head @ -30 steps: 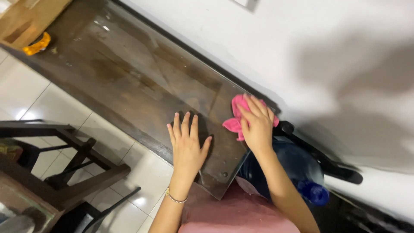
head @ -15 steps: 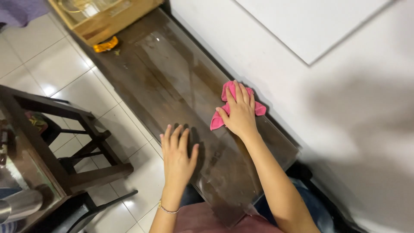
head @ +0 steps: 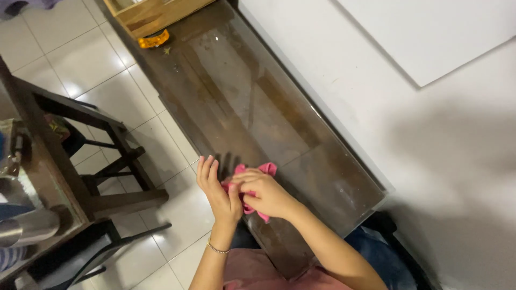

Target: Cleaning a glass-topped table and organizing items on it.

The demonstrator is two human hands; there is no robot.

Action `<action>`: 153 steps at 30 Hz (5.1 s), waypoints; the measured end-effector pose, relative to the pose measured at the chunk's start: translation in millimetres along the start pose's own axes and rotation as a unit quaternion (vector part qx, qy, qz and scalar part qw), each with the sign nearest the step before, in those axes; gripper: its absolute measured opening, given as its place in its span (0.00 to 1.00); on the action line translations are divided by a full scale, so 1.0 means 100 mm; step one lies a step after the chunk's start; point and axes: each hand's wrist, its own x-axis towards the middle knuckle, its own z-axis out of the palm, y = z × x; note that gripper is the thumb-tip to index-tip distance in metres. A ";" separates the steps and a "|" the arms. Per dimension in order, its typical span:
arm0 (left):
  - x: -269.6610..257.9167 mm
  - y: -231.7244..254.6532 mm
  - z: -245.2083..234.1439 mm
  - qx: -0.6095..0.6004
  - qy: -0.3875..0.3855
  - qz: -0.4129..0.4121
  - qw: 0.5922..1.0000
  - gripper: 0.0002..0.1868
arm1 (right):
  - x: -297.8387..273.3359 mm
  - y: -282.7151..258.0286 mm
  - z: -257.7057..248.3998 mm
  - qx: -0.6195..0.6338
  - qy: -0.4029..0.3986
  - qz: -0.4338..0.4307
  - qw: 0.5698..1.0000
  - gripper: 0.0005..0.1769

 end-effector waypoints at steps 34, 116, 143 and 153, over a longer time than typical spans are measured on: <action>-0.54 -0.18 -0.55 -0.245 0.084 -0.196 0.946 0.39 | -0.06 -0.95 0.24 -0.074 -0.161 0.046 0.983 0.08; -1.08 0.51 -0.45 -0.025 -0.213 0.037 0.976 0.24 | -1.67 -0.91 0.21 -0.278 0.385 0.190 0.859 0.04; -0.94 0.69 -0.37 -0.078 -0.229 0.154 0.958 0.16 | -1.46 -0.89 0.15 -0.249 0.368 0.165 0.880 0.02; -0.91 0.62 -0.40 -0.106 -0.233 0.156 0.954 0.14 | -1.58 -0.98 0.22 -0.276 0.368 0.218 0.861 0.04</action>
